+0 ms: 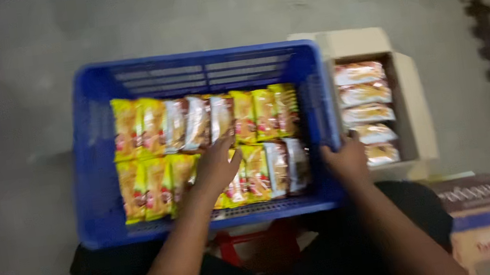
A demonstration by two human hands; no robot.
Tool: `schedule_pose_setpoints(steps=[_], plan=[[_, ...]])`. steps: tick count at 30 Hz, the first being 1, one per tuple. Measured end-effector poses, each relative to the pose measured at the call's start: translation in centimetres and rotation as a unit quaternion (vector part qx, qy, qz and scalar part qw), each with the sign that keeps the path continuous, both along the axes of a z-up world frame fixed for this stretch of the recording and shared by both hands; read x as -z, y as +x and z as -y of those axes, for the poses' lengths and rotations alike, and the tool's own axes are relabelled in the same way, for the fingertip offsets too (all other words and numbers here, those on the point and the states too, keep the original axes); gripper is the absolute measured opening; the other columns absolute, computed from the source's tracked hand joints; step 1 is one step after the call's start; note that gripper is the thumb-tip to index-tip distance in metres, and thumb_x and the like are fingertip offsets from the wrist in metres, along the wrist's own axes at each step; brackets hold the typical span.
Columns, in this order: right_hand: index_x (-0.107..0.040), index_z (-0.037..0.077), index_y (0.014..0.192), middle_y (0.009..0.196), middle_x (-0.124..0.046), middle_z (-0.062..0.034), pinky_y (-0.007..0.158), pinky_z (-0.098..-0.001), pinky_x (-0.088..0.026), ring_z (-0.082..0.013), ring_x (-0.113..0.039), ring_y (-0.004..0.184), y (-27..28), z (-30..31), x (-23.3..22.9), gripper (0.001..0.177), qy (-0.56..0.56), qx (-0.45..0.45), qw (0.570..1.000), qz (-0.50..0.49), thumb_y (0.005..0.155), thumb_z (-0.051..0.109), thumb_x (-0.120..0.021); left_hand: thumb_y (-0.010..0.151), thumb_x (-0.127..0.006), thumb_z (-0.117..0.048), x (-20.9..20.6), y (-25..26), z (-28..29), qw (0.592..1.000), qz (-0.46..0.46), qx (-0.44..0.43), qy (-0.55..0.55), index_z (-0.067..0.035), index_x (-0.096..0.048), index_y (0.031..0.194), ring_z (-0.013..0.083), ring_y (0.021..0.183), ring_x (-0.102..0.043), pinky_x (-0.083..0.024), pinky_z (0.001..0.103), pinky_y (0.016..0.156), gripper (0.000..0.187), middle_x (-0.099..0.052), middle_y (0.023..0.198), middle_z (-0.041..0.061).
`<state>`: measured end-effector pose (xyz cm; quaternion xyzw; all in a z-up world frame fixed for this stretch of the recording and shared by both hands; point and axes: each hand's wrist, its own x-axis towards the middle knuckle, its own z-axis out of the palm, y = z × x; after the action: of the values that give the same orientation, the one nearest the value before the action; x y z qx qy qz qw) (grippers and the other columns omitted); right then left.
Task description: The person transfers individually wrapped snack packets from a cardboard box into a blue plastic basket. They arrange the packets in neat rows, alternating between yellow and brown packages, and continue until the basket is full.
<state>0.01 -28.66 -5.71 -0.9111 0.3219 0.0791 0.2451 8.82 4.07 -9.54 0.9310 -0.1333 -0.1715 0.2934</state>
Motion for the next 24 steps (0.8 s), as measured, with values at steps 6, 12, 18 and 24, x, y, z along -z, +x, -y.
schedule_pose_setpoints(steps=[6,12,18,24], plan=[[-0.069,0.010,0.133,0.146,-0.053,-0.0208,0.097,-0.0643,-0.053,-0.0530,-0.062,0.121,0.0,-1.1,-2.6,0.059,0.012,0.004,1.000,-0.007,0.082,0.041,-0.067,0.100,-0.061,-0.043,-10.8,-8.0,1.4,0.975,-0.211,0.032,-0.069,-0.024,-0.070,0.127,0.0278,0.112,-0.073,-0.061,0.042,0.091,0.034,-0.074,0.124,0.005],[-0.068,0.003,0.117,0.125,-0.063,-0.0231,0.108,-0.0481,-0.042,-0.0402,-0.057,0.122,-1.2,1.1,5.5,0.052,0.015,-0.027,0.968,0.248,0.089,0.046,-0.067,0.100,-0.050,-0.036,-12.0,-10.0,3.6,0.989,-0.140,0.032,0.044,-0.023,-0.073,0.112,0.0237,0.094,-0.071,-0.052,0.041,0.074,0.029,-0.075,0.112,-0.003],[-0.071,0.009,0.109,0.103,-0.077,-0.0062,0.088,-0.0327,-0.055,-0.0192,-0.073,0.095,-0.3,3.8,2.0,0.022,0.216,0.121,0.922,0.299,0.090,0.015,-0.062,0.098,-0.052,-0.035,-10.4,-10.1,3.8,0.992,-0.086,0.007,0.097,-0.021,-0.067,0.092,0.0254,0.073,-0.064,-0.047,0.041,0.064,0.021,-0.067,0.081,0.004],[-0.068,0.009,0.119,0.126,-0.067,-0.0114,0.100,-0.0447,-0.047,-0.0318,-0.062,0.120,3.0,10.7,-1.5,0.038,0.074,0.043,0.967,0.241,0.084,0.013,-0.054,0.090,-0.055,-0.045,-8.5,-9.7,3.6,0.983,-0.102,-0.024,0.152,-0.028,-0.063,0.082,0.0291,0.086,-0.071,-0.053,0.044,0.074,0.020,-0.074,0.084,0.000]])
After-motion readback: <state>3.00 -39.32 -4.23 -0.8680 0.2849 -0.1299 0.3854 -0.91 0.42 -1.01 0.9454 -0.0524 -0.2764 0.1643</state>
